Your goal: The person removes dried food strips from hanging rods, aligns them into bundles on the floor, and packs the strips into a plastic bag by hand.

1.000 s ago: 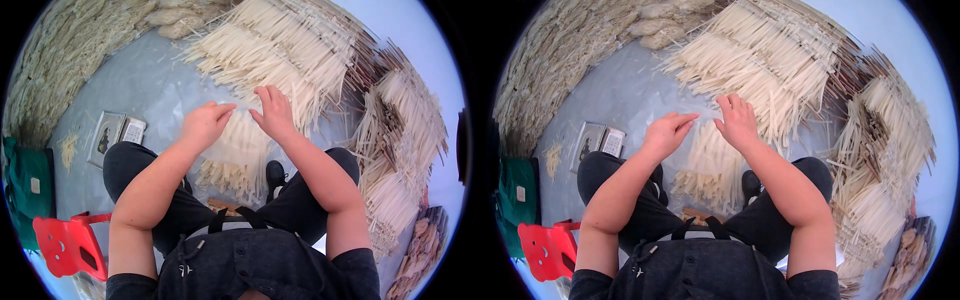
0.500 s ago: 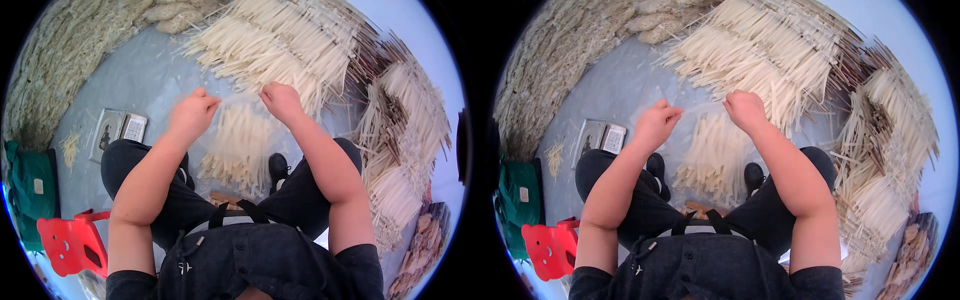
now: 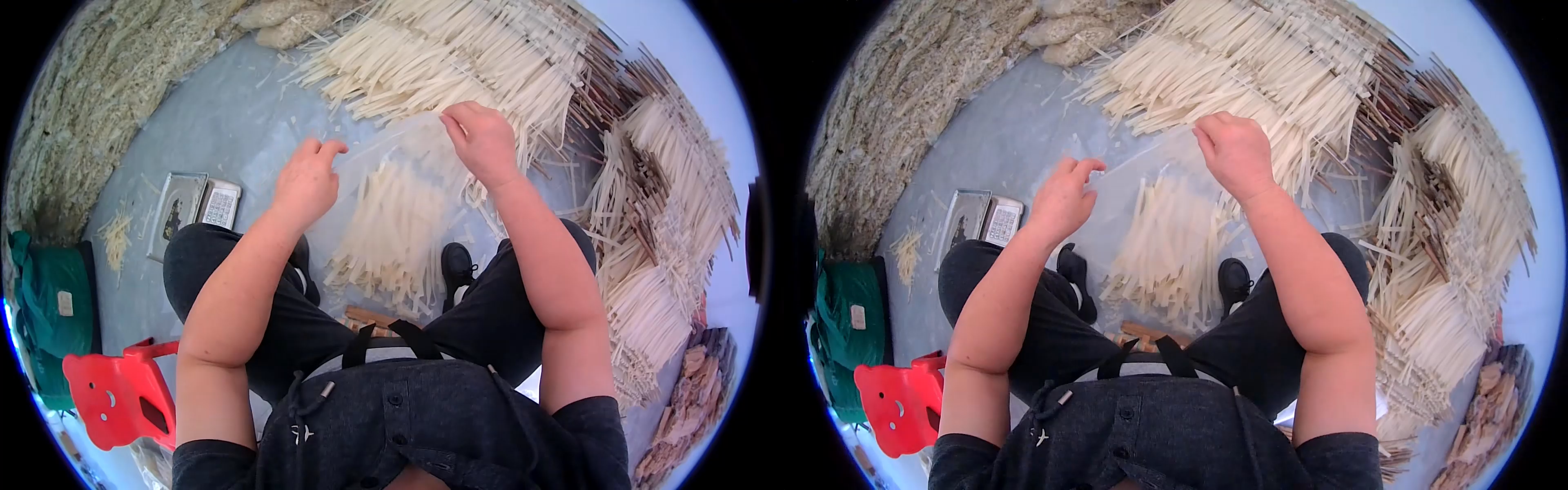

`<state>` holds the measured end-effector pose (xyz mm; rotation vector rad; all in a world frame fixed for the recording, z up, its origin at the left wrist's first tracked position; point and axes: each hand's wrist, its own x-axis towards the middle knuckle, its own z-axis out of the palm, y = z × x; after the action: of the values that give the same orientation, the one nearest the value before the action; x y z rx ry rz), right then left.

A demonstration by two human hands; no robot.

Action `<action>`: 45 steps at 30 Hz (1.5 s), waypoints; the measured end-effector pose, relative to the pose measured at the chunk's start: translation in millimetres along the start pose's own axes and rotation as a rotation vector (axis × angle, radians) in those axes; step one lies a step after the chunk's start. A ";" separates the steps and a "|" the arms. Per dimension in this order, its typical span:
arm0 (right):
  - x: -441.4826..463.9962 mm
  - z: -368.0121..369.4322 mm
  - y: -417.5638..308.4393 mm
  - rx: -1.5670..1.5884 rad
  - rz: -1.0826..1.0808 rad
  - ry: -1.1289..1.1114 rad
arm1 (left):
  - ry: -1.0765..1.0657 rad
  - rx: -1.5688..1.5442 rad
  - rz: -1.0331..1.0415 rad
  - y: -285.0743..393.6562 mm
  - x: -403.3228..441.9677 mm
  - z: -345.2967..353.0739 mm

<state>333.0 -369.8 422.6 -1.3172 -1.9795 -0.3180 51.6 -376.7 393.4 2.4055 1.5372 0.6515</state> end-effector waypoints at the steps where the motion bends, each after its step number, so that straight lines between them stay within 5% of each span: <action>1: 0.2 -1.6 2.5 -0.005 0.018 0.031 | 0.003 0.001 0.000 -3.6 -0.1 1.6; 9: 9.1 -15.2 15.6 -0.020 0.063 0.135 | -0.249 0.149 -0.161 -8.7 5.9 -1.5; 16: 12.5 -23.8 16.0 0.034 0.093 0.196 | -0.240 0.133 -0.115 -12.4 12.8 7.0; 28: 11.1 -24.0 -6.1 0.082 -0.225 0.110 | 0.087 -0.303 0.080 27.0 24.5 14.6; 33: 6.8 -17.4 -1.4 0.068 -0.156 0.107 | 0.244 -0.458 0.150 22.4 51.3 18.2; 45: 12.8 -27.7 -13.8 0.193 -0.004 0.143 | 0.333 -0.122 -0.043 -46.2 117.6 -51.3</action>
<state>330.1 -382.7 453.4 -1.1368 -1.8440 -0.2104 32.1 -253.8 449.2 2.2515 1.6078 1.1483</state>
